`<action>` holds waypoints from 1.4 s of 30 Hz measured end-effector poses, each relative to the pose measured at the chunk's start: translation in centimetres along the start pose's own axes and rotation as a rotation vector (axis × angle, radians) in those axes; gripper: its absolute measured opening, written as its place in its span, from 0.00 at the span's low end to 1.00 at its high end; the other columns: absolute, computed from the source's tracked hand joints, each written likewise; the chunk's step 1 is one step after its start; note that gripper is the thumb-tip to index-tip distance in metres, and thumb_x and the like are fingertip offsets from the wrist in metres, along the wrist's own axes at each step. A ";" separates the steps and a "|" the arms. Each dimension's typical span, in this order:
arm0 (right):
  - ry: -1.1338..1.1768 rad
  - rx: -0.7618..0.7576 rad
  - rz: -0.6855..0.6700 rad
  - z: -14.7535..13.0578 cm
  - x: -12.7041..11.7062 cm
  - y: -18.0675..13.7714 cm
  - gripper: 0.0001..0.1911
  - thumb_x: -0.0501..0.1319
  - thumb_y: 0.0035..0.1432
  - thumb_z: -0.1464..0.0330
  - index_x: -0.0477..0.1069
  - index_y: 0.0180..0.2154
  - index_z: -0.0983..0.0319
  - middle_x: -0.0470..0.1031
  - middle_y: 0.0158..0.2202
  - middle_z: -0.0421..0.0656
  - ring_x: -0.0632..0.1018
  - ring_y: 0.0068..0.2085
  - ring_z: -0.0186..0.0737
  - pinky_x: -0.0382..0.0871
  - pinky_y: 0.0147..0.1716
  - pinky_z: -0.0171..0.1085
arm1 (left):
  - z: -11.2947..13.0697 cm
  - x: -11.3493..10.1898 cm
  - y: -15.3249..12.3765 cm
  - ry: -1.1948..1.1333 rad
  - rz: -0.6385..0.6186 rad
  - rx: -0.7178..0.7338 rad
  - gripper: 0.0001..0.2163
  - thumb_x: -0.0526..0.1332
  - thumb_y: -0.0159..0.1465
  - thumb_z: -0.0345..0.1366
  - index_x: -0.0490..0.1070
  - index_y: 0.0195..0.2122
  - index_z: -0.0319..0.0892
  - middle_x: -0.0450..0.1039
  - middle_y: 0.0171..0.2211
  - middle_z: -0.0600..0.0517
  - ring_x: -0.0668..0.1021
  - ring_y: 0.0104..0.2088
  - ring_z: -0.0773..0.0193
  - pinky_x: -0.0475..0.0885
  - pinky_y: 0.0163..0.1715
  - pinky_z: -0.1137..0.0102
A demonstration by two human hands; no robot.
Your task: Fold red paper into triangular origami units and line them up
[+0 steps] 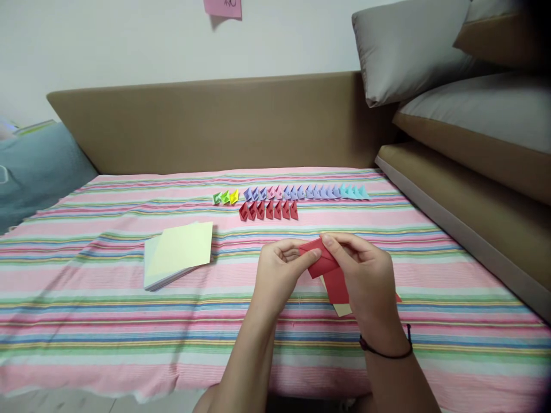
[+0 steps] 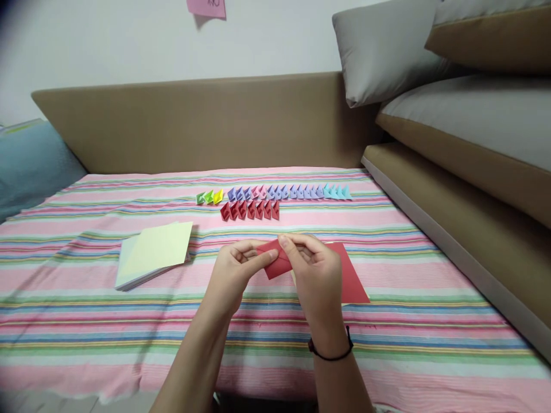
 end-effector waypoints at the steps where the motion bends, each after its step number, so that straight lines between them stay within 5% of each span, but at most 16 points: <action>1: 0.009 0.001 -0.005 0.0 0.1 0.0 0.08 0.66 0.50 0.63 0.78 0.31 0.60 0.80 0.32 0.42 0.79 0.34 0.40 0.74 0.33 0.37 | 0.1 -0.1 0.0 0.000 0.011 0.006 0.07 0.69 0.49 0.35 0.76 0.26 0.36 0.76 0.23 0.51 0.74 0.25 0.68 0.67 0.27 0.74; 18: 0.000 -0.024 0.012 0.1 -0.6 0.4 0.07 0.65 0.50 0.63 0.77 0.30 0.60 0.79 0.31 0.42 0.78 0.32 0.39 0.73 0.33 0.37 | 0.0 0.5 0.1 -0.070 -0.155 -0.005 0.12 0.59 0.60 0.39 0.79 0.34 0.37 0.78 0.31 0.47 0.78 0.35 0.59 0.72 0.39 0.66; 25: -0.171 -0.156 -0.160 -0.5 -0.3 0.8 0.05 0.63 0.52 0.67 0.76 0.27 0.60 0.76 0.30 0.42 0.76 0.34 0.39 0.71 0.34 0.37 | -0.2 0.3 0.4 0.176 -0.109 0.031 0.09 0.67 0.51 0.38 0.77 0.29 0.37 0.77 0.28 0.47 0.77 0.29 0.62 0.71 0.31 0.71; 33: 0.082 0.141 -0.260 1.6 0.8 0.7 0.18 0.68 0.46 0.62 0.74 0.40 0.61 0.79 0.36 0.44 0.79 0.37 0.42 0.74 0.35 0.39 | -0.2 -0.8 0.6 0.115 0.081 0.065 0.08 0.68 0.50 0.35 0.77 0.28 0.36 0.78 0.27 0.47 0.78 0.28 0.62 0.71 0.30 0.71; 42: 0.019 0.091 -0.180 1.3 0.4 0.7 0.13 0.68 0.46 0.65 0.74 0.35 0.63 0.79 0.33 0.45 0.79 0.33 0.40 0.74 0.32 0.37 | -0.3 -0.7 0.9 0.103 -0.013 0.065 0.08 0.63 0.56 0.36 0.78 0.31 0.35 0.78 0.28 0.47 0.78 0.30 0.62 0.71 0.32 0.71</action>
Point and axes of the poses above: each hand's wrist, its own y-axis towards the middle knuckle, its own x-axis out of the palm, z = x × y, the point moved 5 cm from there along y, towards the middle knuckle
